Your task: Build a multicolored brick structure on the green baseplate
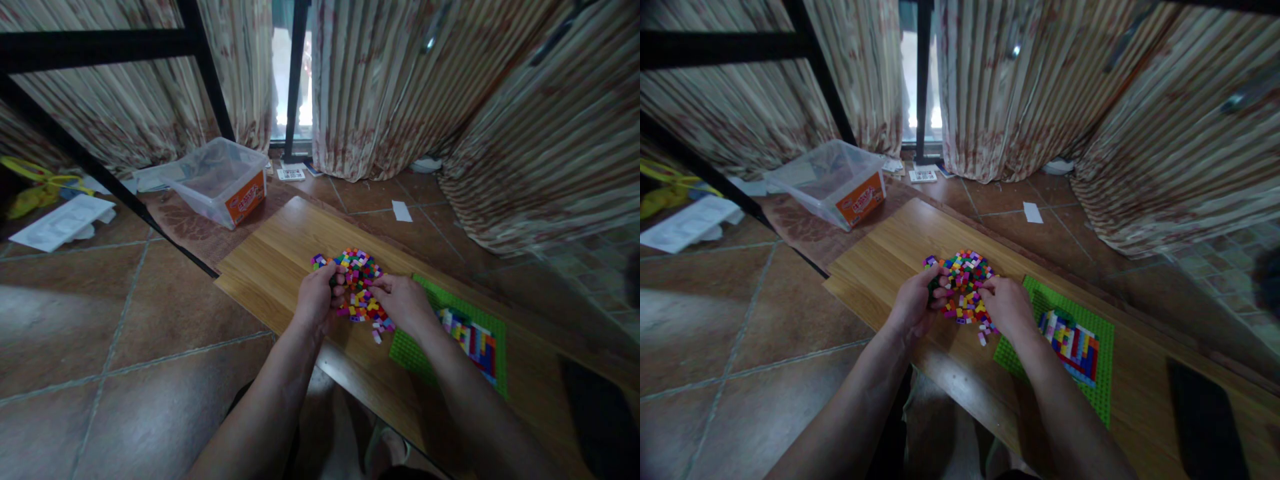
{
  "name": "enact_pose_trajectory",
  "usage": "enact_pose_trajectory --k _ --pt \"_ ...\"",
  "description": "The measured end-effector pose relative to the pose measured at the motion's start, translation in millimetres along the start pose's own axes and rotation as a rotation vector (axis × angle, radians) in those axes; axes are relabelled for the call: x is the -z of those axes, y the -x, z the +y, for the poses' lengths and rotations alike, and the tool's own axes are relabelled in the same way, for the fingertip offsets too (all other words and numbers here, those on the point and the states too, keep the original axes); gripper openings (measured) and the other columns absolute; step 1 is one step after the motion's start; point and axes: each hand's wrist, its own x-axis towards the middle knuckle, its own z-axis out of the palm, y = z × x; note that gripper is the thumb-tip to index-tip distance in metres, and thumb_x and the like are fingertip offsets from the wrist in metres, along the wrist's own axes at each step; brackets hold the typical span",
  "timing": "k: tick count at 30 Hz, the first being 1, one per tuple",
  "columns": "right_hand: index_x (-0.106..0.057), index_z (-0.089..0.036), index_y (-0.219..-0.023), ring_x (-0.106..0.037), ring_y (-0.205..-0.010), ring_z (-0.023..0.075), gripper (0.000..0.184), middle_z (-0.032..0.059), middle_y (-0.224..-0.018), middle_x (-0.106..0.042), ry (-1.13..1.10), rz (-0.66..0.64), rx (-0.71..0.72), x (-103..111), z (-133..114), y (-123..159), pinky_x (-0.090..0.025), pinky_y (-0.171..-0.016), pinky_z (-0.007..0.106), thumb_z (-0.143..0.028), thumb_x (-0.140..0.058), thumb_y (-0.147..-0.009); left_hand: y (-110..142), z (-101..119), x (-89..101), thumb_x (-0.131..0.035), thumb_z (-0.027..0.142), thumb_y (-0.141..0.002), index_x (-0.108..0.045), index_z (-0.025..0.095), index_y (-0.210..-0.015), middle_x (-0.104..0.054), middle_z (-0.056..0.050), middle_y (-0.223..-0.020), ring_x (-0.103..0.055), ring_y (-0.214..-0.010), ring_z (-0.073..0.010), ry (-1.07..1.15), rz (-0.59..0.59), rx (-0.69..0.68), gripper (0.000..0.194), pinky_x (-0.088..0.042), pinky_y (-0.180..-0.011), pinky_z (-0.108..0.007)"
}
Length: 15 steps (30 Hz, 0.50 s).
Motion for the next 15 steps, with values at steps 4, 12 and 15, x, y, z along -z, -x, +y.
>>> enact_pose_trajectory --k 4,12,15 --pt "-0.077 -0.027 -0.074 -0.067 -0.069 0.0215 0.014 0.0040 -0.072 -0.074 0.031 -0.033 -0.003 3 -6 -5 -0.043 -0.064 0.031 -0.027 -0.064 -0.077 -2 1 0.6 -0.058 0.023 -0.084 -0.055 0.013 -0.073 -0.045 0.004 -0.059 -0.033 -0.040 -0.0015 0.059 0.046 -0.019 0.016 -0.019 -0.035 -0.013" --pt "-0.068 -0.022 -0.065 -0.059 -0.060 0.0177 0.010 0.0036 -0.063 -0.066 -0.145 -0.004 -0.069 4 -12 -5 -0.040 -0.059 0.030 -0.023 -0.062 -0.073 3 4 -7.9 -0.041 0.030 -0.097 -0.058 0.011 -0.076 -0.056 -0.003 -0.062 -0.052 -0.051 -0.0063 0.241 0.129 0.047 0.032 -0.041 -0.044 -0.013" --pt "-0.063 -0.023 -0.073 -0.049 -0.050 0.0127 0.016 0.0009 -0.065 -0.064 -0.572 0.018 -0.160 13 -11 5 -0.035 -0.047 0.026 -0.036 -0.056 -0.077 5 1 -11.0 -0.042 0.032 -0.097 -0.060 0.010 -0.076 -0.061 -0.006 -0.067 -0.060 -0.059 -0.0092 0.282 0.115 0.084 0.035 -0.051 -0.054 -0.016"
